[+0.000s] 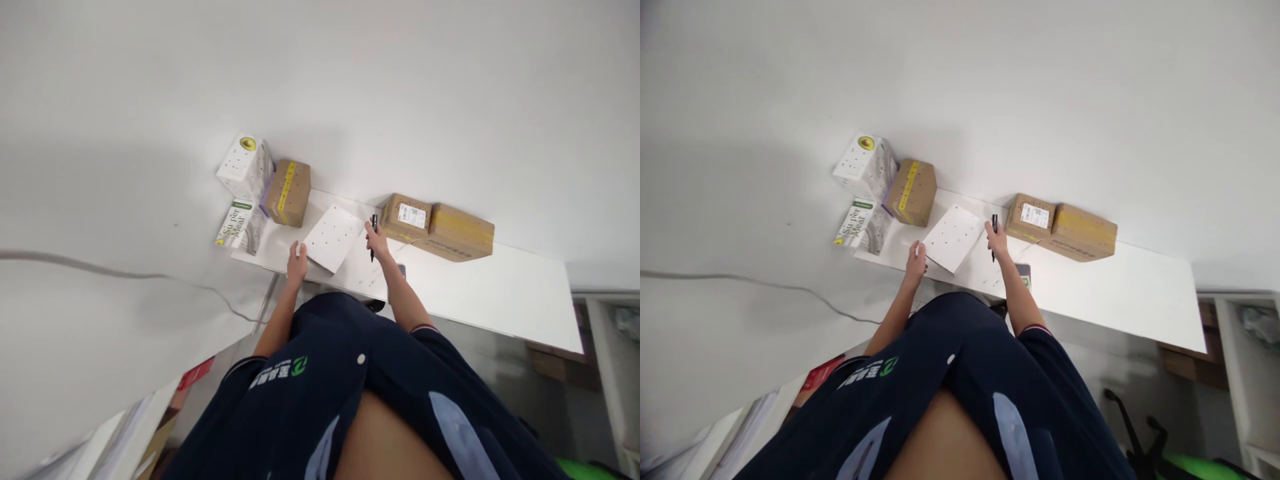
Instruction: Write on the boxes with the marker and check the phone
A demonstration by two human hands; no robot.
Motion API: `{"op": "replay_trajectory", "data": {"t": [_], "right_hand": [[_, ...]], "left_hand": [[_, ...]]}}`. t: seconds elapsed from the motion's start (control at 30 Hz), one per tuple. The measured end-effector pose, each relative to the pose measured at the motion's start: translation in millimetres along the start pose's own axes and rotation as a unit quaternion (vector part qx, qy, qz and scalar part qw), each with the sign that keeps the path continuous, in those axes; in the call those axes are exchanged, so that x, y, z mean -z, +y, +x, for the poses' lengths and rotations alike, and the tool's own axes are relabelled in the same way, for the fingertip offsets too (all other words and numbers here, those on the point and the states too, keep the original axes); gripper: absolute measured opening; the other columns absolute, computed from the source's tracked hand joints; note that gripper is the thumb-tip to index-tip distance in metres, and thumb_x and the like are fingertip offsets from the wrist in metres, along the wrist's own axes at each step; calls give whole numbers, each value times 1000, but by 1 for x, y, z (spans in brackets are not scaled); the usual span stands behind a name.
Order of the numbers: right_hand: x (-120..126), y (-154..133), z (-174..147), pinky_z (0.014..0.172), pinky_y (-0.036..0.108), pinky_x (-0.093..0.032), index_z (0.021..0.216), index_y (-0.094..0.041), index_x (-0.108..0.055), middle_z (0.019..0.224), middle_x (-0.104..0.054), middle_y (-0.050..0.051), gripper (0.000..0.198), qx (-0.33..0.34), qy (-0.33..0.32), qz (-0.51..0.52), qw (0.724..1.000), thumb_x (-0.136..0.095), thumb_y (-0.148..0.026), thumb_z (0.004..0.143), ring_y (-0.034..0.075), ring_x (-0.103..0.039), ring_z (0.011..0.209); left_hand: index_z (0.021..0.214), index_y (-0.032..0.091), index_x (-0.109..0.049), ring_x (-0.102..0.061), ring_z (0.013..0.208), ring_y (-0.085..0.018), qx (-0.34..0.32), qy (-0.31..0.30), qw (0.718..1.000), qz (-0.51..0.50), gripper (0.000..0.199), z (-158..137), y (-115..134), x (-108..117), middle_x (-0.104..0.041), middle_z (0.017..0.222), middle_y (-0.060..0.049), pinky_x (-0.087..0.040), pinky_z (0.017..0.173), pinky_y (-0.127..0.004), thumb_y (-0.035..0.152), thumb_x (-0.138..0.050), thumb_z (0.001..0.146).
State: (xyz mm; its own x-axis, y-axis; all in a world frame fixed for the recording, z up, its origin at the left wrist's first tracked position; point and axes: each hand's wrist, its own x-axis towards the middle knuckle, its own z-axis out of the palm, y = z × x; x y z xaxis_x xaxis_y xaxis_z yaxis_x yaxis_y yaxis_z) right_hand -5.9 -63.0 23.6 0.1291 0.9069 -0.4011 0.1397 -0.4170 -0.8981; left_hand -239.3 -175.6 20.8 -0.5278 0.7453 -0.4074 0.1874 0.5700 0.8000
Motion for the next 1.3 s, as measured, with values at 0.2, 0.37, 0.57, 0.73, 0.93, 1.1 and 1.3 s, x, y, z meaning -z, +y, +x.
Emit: {"op": "replay_trajectory", "data": {"t": [0.2, 0.37, 0.57, 0.73, 0.93, 1.1, 1.3], "right_hand": [[-1, -7, -3, 36, 17, -36, 114, -19, -59, 65, -51, -8, 40, -14, -48, 8, 999, -67, -40, 81, 3, -34, 39], [20, 18, -25, 36, 17, -37, 115, -22, -56, 81, -62, -4, 34, -106, -80, 79, 988, -64, -33, 83, 1, -30, 37], [26, 70, -53, 37, 19, -38, 97, -16, -58, 92, -69, 4, 15, -209, -49, 73, 974, -61, -26, 86, 1, -30, 36], [31, 70, -58, 40, 19, -41, 99, -17, -60, 95, -71, 5, 21, -206, 2, 84, 975, -56, -37, 92, 1, -28, 36], [26, 51, -42, 39, 19, -47, 108, -16, -63, 82, -63, -1, 34, -105, 48, 62, 991, -62, -45, 88, 2, -35, 40], [20, 50, -33, 37, 18, -49, 121, -14, -64, 65, -45, -8, 45, -28, 16, -2, 999, -68, -39, 84, 4, -39, 44], [23, 44, -33, 35, 18, -49, 111, -12, -68, 65, -50, -5, 36, -34, 8, -42, 998, -69, -35, 83, 4, -41, 45]], "left_hand": [[135, 19, -54, -64, 65, -17, -14, -38, 996, -78, 62, -7, -1, 2, -68, 90, -7, -55, 64, -32, 63, -37, 94], [123, 16, -66, -57, 112, -24, -259, 21, 965, 36, 55, -7, 6, 7, -67, 119, -13, -47, 102, -40, 50, -30, 100], [110, 18, -71, -56, 111, -24, -252, -26, 963, 96, 36, -8, -7, -9, -69, 108, -12, -46, 103, -40, 29, -39, 97], [113, 16, -68, -56, 112, -23, -243, -18, 967, 73, 31, -9, -17, -18, -67, 113, -14, -49, 98, -38, 26, -47, 93], [119, 14, -62, -55, 114, -23, -232, -8, 971, 47, 33, -8, -19, -21, -63, 121, -17, -48, 99, -38, 26, -48, 92], [144, 9, -39, -65, 93, -19, -61, -13, 997, -35, 67, 0, -23, -25, -61, 124, -20, -54, 83, -34, 33, -61, 85], [125, 16, -64, -66, 101, -21, -15, -85, 994, -74, 47, 6, -23, -22, -69, 120, -12, -55, 83, -33, 37, -60, 84]]}}
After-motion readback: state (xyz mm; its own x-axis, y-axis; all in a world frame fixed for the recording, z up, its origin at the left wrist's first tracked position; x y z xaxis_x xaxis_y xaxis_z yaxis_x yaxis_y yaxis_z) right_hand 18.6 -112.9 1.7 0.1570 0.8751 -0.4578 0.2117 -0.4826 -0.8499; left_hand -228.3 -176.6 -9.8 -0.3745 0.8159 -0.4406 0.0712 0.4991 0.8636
